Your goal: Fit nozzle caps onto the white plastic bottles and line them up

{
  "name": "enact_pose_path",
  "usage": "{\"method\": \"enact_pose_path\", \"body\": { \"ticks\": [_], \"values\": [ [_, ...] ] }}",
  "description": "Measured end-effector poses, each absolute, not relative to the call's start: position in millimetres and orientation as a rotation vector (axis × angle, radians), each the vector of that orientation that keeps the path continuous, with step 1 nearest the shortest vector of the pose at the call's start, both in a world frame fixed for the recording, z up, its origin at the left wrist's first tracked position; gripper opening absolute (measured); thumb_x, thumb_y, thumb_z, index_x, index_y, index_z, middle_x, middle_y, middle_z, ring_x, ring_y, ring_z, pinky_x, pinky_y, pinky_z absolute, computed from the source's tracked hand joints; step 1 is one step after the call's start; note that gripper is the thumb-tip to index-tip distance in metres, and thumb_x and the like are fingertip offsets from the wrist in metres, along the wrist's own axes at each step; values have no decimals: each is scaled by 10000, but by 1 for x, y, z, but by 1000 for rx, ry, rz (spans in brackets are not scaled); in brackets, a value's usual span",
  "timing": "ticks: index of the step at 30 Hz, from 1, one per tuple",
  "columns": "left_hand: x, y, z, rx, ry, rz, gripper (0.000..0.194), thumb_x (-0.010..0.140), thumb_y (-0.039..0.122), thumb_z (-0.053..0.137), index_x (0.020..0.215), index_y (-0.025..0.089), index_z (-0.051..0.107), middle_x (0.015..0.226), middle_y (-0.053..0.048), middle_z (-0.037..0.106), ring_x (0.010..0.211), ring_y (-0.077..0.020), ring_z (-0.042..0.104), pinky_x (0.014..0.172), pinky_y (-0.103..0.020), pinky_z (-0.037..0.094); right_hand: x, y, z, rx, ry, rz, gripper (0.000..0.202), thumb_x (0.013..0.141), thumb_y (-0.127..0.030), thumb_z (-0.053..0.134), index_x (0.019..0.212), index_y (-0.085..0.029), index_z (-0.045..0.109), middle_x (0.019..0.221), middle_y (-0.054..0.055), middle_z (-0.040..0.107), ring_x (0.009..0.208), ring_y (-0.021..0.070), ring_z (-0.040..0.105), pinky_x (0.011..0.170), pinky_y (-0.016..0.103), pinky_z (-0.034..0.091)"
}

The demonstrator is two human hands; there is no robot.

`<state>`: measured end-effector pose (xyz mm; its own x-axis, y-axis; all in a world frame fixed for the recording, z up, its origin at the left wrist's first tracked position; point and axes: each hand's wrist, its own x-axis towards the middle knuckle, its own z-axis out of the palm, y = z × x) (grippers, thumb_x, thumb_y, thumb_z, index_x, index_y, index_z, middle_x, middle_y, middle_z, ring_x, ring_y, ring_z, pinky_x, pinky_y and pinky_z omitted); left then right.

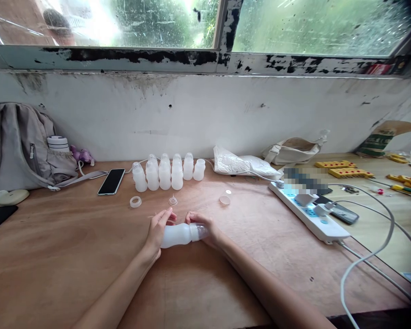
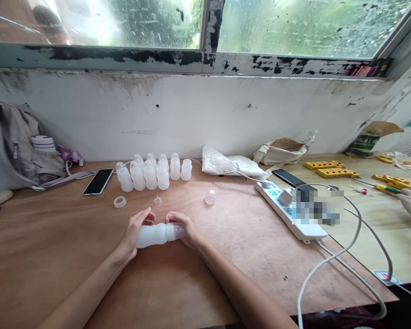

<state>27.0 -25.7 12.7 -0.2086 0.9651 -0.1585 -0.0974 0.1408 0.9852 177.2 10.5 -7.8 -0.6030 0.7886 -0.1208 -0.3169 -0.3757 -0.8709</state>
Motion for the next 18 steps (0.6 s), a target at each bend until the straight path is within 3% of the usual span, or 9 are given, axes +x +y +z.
{"method": "enact_pose_path", "body": {
  "ticks": [5,11,15,18],
  "values": [
    [34,-30,12,1085,1368,1256,336,728,461,500,628,147,566,641,-9,585,632,-140,548,566,-213,400,183,19,-5,-775,-1140,2012,254,746,-338,439,599,-149,525,537,-5,481,432,92,396,417,224,270],
    [40,-31,6,1329,1299,1147,293,742,446,504,790,162,556,779,-44,639,758,-181,594,644,-242,434,192,27,6,-801,-1072,1843,259,743,-347,506,583,-147,537,578,-3,507,493,91,432,474,222,306],
    [41,-33,5,1520,1244,928,453,651,452,615,1002,177,535,887,-64,655,804,-203,603,686,-269,453,194,33,7,-799,-809,1766,208,685,-333,571,579,-162,518,540,-25,495,454,84,425,467,224,312],
    [43,-36,6,1675,1223,839,495,631,447,634,1050,200,547,925,-43,648,814,-203,593,713,-274,454,194,36,5,-806,-696,1753,211,655,-347,597,581,-168,514,524,-32,492,434,83,419,453,227,322]
  ]
}}
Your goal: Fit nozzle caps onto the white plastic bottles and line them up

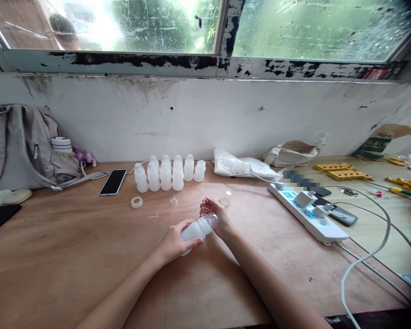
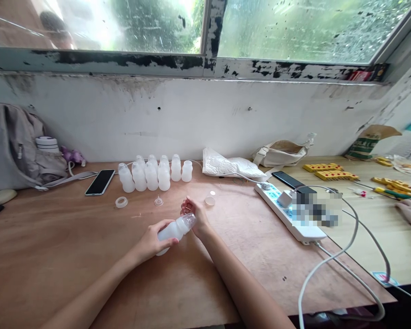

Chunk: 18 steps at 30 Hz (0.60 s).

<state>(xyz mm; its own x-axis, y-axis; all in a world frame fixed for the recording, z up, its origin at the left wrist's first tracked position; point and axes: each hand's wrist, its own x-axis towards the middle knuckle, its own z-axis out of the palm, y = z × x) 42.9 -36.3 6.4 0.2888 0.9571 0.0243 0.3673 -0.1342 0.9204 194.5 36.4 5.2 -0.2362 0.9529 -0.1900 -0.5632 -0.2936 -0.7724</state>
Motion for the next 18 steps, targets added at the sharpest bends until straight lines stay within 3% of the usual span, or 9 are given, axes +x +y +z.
{"method": "enact_pose_path", "body": {
  "ticks": [4,6,9,14,18],
  "values": [
    [42,-33,2,1674,1218,1015,470,755,401,516,1177,201,460,1117,-59,573,997,-220,533,861,-307,404,194,36,0,-840,-724,1650,231,673,-389,588,629,-169,532,588,-17,517,488,91,456,450,217,351],
    [39,-27,-5,1630,1216,1119,513,794,363,471,1262,197,342,1283,-73,432,1168,-218,399,971,-322,310,192,33,-3,-869,-859,1648,227,690,-398,582,716,-173,558,638,-8,527,512,98,474,445,217,362],
    [34,-19,-14,1614,1234,1156,550,821,341,430,1313,211,220,1368,-64,303,1259,-195,262,1026,-323,228,187,28,-5,-902,-1134,1589,248,710,-394,578,844,-185,571,747,12,551,597,114,510,492,225,405],
    [26,-13,-18,1747,1298,1074,585,802,327,471,1309,207,205,1330,-100,352,1231,-220,309,1001,-366,269,178,22,-9,-936,-1463,1353,280,719,-392,574,909,-187,571,865,43,569,726,146,530,575,256,450],
    [22,-11,-19,1876,1336,1022,483,822,337,429,1262,194,290,1253,-117,444,1174,-226,391,954,-386,330,176,19,-11,-957,-1605,1208,335,703,-357,602,985,-190,533,908,45,563,783,151,533,660,276,455]
  ]
}}
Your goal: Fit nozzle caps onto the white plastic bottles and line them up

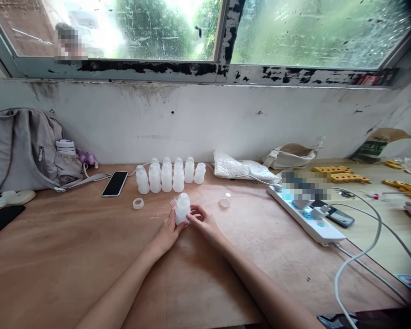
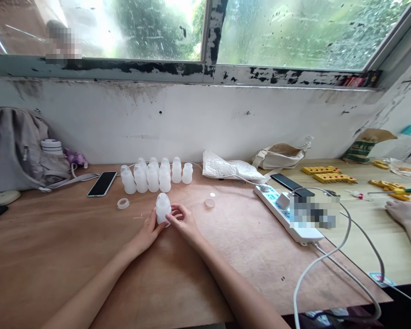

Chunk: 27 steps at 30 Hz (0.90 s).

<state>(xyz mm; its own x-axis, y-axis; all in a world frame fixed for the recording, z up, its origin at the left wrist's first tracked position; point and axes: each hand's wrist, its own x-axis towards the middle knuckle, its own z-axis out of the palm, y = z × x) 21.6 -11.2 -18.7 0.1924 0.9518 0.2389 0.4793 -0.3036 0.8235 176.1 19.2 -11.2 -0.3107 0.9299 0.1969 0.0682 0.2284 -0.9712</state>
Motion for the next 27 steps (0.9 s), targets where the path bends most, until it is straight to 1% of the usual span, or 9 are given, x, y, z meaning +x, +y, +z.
{"method": "enact_pose_path", "body": {
  "ticks": [2,4,7,10,13,16,20,27],
  "values": [
    [19,-9,-21,1980,1357,984,450,823,346,423,1233,182,337,1237,-127,461,1159,-233,409,944,-398,339,175,17,-14,-966,-1686,1151,383,684,-344,622,1021,-203,507,940,40,561,785,149,533,679,280,448],
    [16,-7,-26,2107,1404,929,479,798,357,461,1225,168,353,1252,-141,445,1169,-247,397,957,-422,320,172,17,-19,-980,-1757,1080,388,680,-346,623,1022,-216,493,948,31,563,750,143,534,677,285,441],
    [11,-4,-31,2252,1481,857,583,748,372,531,1253,167,324,1297,-147,397,1210,-257,343,978,-444,286,171,21,-28,-1045,-1800,904,339,688,-356,608,978,-216,502,907,27,572,743,156,532,709,308,423],
    [5,-3,-29,2305,1567,832,603,743,349,538,1276,196,300,1314,-118,386,1222,-241,326,984,-430,285,174,35,-34,-1152,-1748,746,340,683,-369,601,970,-211,509,887,40,578,806,189,534,754,336,402],
    [-3,-1,-24,2305,1686,857,541,748,287,524,1252,204,345,1254,-92,453,1182,-230,372,971,-400,307,179,58,-35,-1227,-1686,691,374,673,-376,591,994,-204,509,865,48,583,795,200,544,727,337,403],
    [-10,2,-20,2270,1801,904,445,763,245,487,1198,186,411,1176,-95,507,1133,-232,414,948,-392,331,181,84,-33,-1222,-1671,675,381,661,-375,585,989,-193,516,850,49,591,770,197,548,704,326,407],
    [-19,8,-21,2224,1897,986,379,768,223,464,1144,177,456,1122,-100,532,1079,-234,452,914,-389,359,176,113,-31,-1246,-1653,633,377,654,-379,572,971,-181,522,862,57,594,779,203,541,695,327,408],
    [-30,13,-19,2191,2046,1017,344,764,216,455,1100,154,497,1083,-110,552,1053,-245,463,902,-384,356,167,138,-32,-1294,-1629,594,401,654,-365,577,994,-162,515,897,89,598,802,217,539,722,347,403]
  ]
}}
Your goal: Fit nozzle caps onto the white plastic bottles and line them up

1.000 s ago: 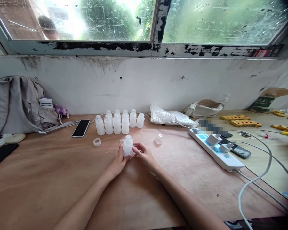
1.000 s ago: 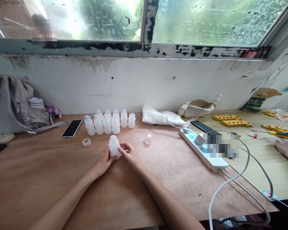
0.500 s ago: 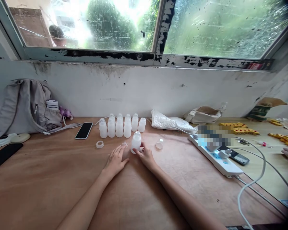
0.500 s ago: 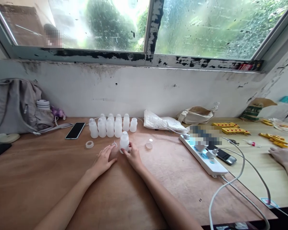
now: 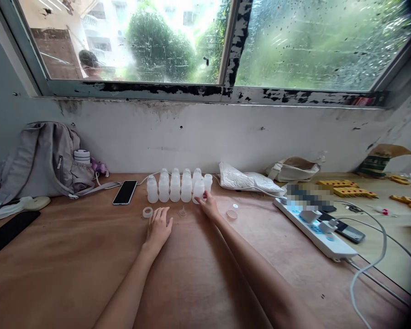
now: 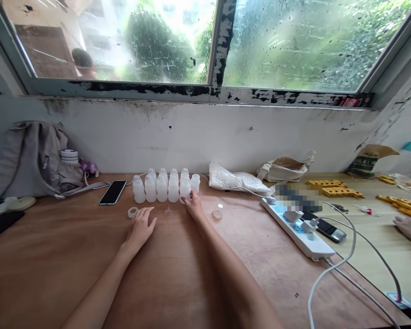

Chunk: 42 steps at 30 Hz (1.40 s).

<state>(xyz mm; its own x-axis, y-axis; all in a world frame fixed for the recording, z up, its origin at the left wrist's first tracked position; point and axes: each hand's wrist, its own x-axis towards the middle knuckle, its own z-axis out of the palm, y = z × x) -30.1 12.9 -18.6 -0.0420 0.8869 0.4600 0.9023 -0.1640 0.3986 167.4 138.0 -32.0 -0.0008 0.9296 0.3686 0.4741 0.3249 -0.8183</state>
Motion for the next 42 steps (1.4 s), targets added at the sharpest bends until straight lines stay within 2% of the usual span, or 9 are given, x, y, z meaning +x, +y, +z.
{"method": "enact_pose_path", "body": {
  "ticks": [6,11,16,22,25,28,32,36,42],
  "values": [
    [-38,11,-15,-2022,-2093,-899,349,769,217,436,1108,163,499,1100,-114,549,1048,-255,461,877,-393,359,167,145,-33,-1321,-1628,579,379,651,-352,589,972,-163,523,891,95,607,805,226,554,710,352,417],
    [-45,11,-18,-1855,-2212,-765,359,780,256,430,1118,153,493,1172,-141,495,1093,-280,415,878,-424,340,163,129,-40,-1339,-1557,473,419,680,-299,549,1061,-141,475,1036,145,552,929,250,525,784,383,389],
    [-49,11,-18,-1844,-2307,-753,352,791,263,414,1105,122,489,1155,-182,496,1081,-324,409,819,-461,359,147,97,-46,-1248,-1701,461,154,738,-251,469,823,-182,577,846,86,601,860,227,536,787,374,395],
    [-38,10,-15,-2126,-2121,-821,198,781,217,437,936,196,559,1014,-79,584,967,-225,497,820,-342,396,125,79,-46,-1075,-1908,501,196,662,-206,584,858,-201,583,923,77,597,925,228,504,856,375,376],
    [-30,9,-17,-2189,-2036,-862,138,771,240,470,864,203,565,1085,-66,542,1012,-205,478,846,-307,391,128,74,-42,-1061,-1885,496,174,722,-206,518,895,-205,540,922,71,579,904,212,512,825,373,394],
    [-27,9,-22,-2132,-2042,-889,252,757,285,502,986,183,531,1165,-99,490,1064,-242,441,868,-362,372,138,66,-39,-1054,-1808,530,197,738,-185,477,934,-208,490,878,53,567,812,185,533,733,338,433],
    [-26,10,-29,-2153,-2075,-816,363,780,304,475,1117,170,469,1096,-106,538,1036,-258,451,835,-397,377,152,49,-37,-1068,-1805,555,206,720,-155,471,918,-205,500,761,19,556,663,147,519,622,279,441],
    [-22,10,-28,-2246,-2000,-907,363,765,280,503,1114,183,479,1015,-85,549,943,-238,489,806,-376,398,159,36,-33,-1133,-1785,540,239,698,-130,473,923,-187,527,728,11,543,618,131,502,605,264,434],
    [-7,2,-22,-2486,-1677,-1196,348,713,180,561,1050,223,484,1030,-52,563,993,-222,479,864,-379,375,157,31,-34,-1118,-1761,593,310,656,-65,435,932,-174,528,749,17,541,639,126,508,608,256,435]
  ]
}}
